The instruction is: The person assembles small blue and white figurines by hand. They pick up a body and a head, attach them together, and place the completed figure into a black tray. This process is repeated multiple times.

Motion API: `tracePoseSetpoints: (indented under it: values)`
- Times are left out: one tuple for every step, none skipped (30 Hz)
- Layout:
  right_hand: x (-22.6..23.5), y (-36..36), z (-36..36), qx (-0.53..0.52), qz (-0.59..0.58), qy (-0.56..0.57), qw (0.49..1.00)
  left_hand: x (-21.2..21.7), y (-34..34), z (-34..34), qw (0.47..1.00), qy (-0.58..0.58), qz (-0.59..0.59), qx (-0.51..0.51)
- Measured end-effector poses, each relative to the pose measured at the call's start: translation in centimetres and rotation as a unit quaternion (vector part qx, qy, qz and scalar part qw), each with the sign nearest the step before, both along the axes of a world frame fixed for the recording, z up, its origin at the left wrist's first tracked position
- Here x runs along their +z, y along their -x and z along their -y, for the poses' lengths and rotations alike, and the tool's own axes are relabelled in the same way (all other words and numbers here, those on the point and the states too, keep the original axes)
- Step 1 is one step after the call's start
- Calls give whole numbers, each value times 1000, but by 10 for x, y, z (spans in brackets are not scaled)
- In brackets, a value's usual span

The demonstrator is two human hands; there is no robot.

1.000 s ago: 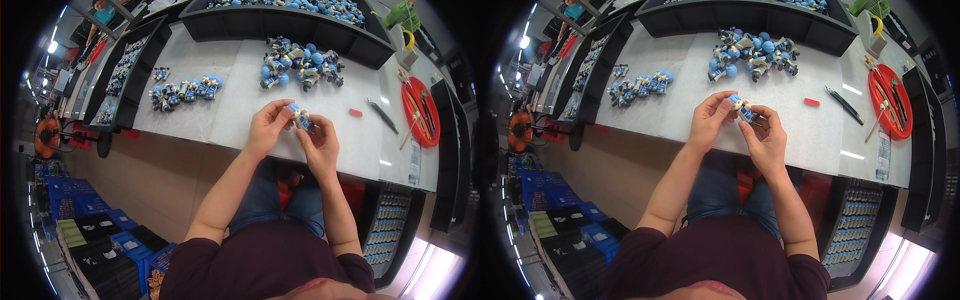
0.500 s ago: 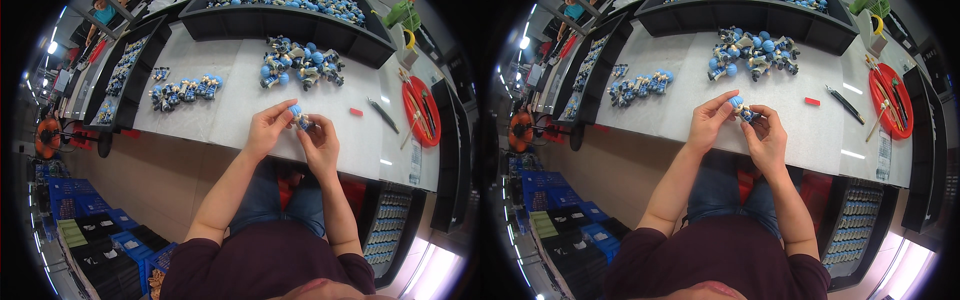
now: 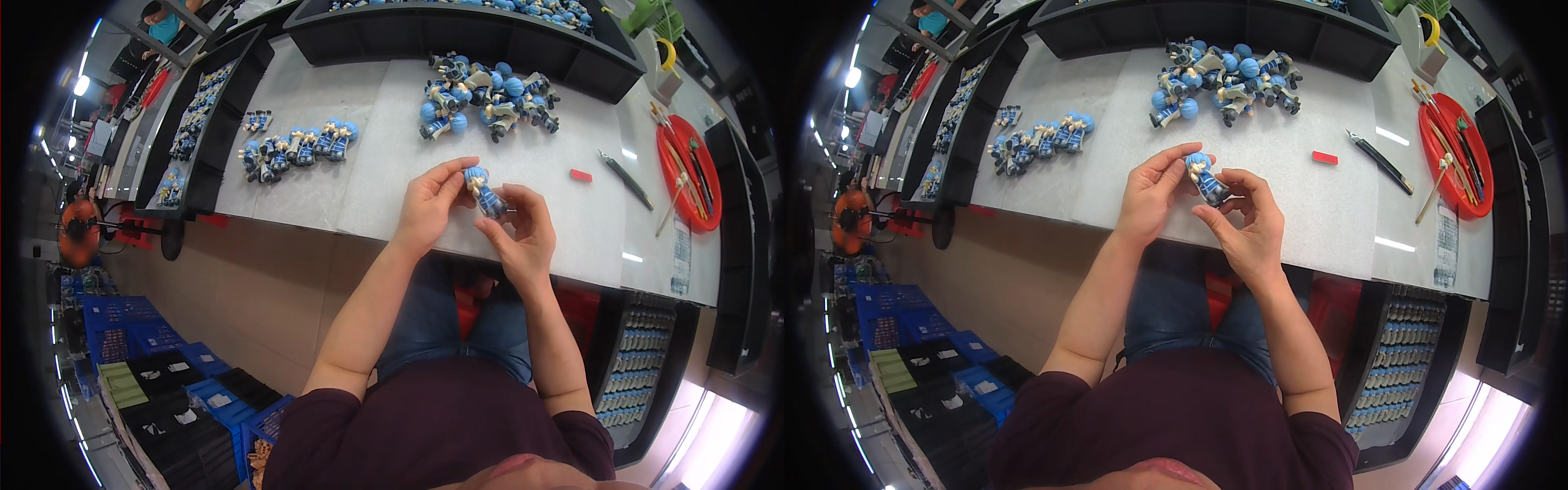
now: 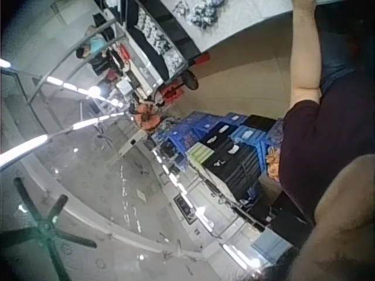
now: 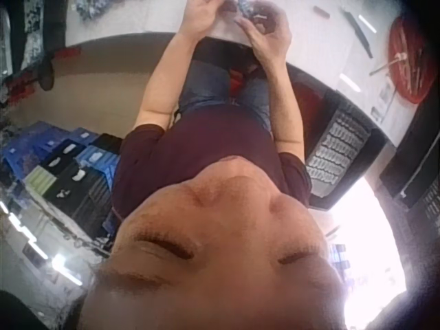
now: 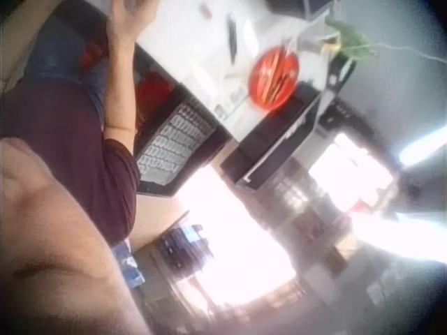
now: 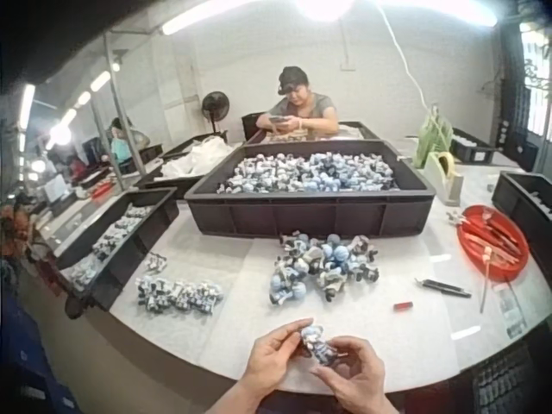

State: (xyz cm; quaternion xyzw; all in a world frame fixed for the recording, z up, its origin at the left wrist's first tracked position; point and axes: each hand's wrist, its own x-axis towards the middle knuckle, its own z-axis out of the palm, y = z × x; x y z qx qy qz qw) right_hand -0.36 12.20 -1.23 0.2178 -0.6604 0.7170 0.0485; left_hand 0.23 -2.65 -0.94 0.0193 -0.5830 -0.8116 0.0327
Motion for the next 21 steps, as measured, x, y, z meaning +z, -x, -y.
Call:
tracePoseSetpoints:
  values:
    - [0,0,0,1,1,2,1000,-1,0,0,1000,-1,-2,-2]
    - [0,0,0,3,2,5,1000,-1,0,0,1000,-2,-4,-3]
    - [0,-1,0,5,2,5,1000,0,0,0,1000,-3,-3,-2]
    - [1,-1,0,6,2,6,1000,0,0,1,1000,-5,-2,-2]
    - [2,0,0,8,1,6,1000,0,0,0,1000,-7,-1,-2]
    - [2,0,0,9,3,6,1000,0,0,0,1000,-7,-2,-2]
    - [1,0,0,10,4,5,1000,0,0,0,1000,-7,-2,-1]
    - [1,0,0,10,5,4,1000,0,0,0,1000,-7,-3,0]
    - [1,0,0,10,9,4,1000,1,0,0,1000,-8,-3,2]
    - [2,0,0,9,13,3,1000,2,0,-1,1000,-9,-2,5]
    - [3,0,0,10,17,3,1000,3,0,-1,1000,-10,-2,9]
    - [2,0,0,12,30,9,999,3,-1,0,1000,-18,-4,8]
    - [1,0,0,15,42,16,999,3,-1,0,1000,-25,-6,8]
    - [0,0,0,17,55,21,998,3,-1,1,999,-33,-8,9]
    - [1,1,0,22,65,23,997,3,-1,1,999,-38,-9,10]
    - [2,1,0,27,75,24,997,3,-1,0,999,-42,-9,11]
    - [3,1,0,32,84,25,996,3,-1,0,999,-48,-10,12]
    - [4,1,0,37,89,25,995,2,-1,0,999,-47,-12,11]
    - [5,1,0,42,93,25,994,2,-1,0,999,-47,-14,10]
    - [5,1,0,45,98,24,994,1,-1,0,999,-47,-16,9]
    - [5,1,0,45,98,22,994,1,-1,0,999,-47,-15,9]
